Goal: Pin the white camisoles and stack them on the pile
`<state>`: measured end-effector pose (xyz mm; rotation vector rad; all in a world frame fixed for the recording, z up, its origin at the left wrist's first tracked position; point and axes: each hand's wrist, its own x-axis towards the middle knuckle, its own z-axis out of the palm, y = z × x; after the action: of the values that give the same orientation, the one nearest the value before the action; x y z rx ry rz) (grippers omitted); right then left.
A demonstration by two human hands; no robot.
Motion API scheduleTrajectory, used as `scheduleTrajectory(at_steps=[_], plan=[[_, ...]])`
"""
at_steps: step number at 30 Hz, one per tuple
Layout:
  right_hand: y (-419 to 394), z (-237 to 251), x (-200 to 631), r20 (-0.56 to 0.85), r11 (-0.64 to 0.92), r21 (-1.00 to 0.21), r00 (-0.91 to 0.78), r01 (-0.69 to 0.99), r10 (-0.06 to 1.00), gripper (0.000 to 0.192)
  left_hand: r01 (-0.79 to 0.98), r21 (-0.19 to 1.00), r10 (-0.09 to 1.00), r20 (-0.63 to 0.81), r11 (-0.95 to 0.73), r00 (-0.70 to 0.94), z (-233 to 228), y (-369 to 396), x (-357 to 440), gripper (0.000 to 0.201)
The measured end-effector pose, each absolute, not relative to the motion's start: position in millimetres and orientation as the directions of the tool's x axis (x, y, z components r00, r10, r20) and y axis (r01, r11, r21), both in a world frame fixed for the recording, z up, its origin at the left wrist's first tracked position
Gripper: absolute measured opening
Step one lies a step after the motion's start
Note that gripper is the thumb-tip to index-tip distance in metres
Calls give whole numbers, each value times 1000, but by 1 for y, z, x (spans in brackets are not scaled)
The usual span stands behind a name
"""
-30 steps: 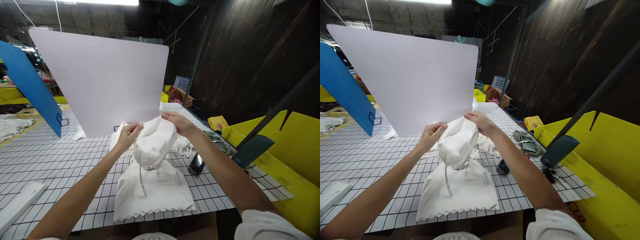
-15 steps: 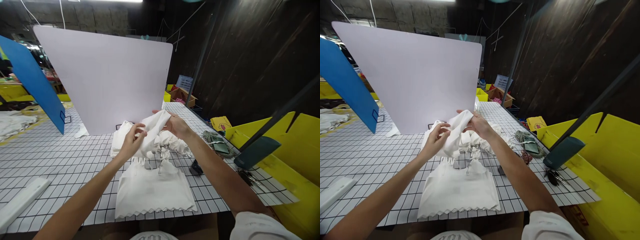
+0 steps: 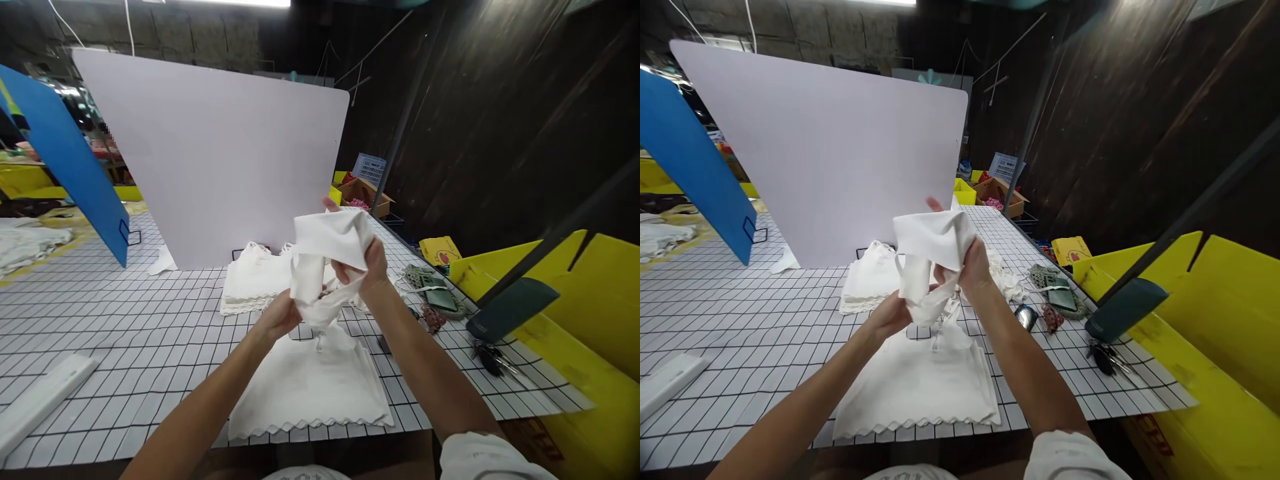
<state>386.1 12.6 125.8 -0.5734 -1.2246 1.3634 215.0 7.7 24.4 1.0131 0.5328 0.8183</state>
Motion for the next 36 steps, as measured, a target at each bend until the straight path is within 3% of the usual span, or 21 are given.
scheduleTrajectory(at_steps=[4,7,11,14,16,18,20,22,25,29,32,34,36], plan=[[9,124,416,281,180,-902,-220,-392,934,70,-638,710,858,94,297,504,62,11,182,34],[9,115,429,182,129,-948,-164,-289,970,65,-631,753,881,157,185,445,87,20,154,25],[11,104,438,229,197,-950,-112,-244,967,59,-502,856,856,164,123,490,104,32,136,24],[12,109,446,195,151,-973,-268,-176,943,59,-496,868,891,203,29,407,117,36,130,23],[12,117,451,84,88,-996,-439,-10,895,52,-531,845,910,263,-58,320,128,37,123,20],[12,127,455,20,93,-988,-497,123,868,41,-510,855,905,287,-94,315,135,39,114,21],[11,138,457,136,172,-983,-366,69,921,35,-374,924,868,248,-79,429,136,42,105,24],[11,147,458,310,303,-950,-106,-76,945,36,-150,986,794,152,-78,589,132,44,100,24],[17,156,456,377,383,-912,67,-144,924,32,40,995,677,29,-86,735,124,44,101,25],[43,148,448,239,234,-962,-20,-144,971,34,-242,970,719,166,3,675,128,38,117,37],[57,132,443,148,145,-988,-50,-55,988,33,-384,923,757,233,26,611,142,36,129,30],[56,122,436,219,217,-973,17,81,976,31,-419,908,768,249,28,591,152,38,136,24],[44,114,426,383,365,-914,80,177,920,26,-435,900,780,252,29,573,158,42,140,20]])
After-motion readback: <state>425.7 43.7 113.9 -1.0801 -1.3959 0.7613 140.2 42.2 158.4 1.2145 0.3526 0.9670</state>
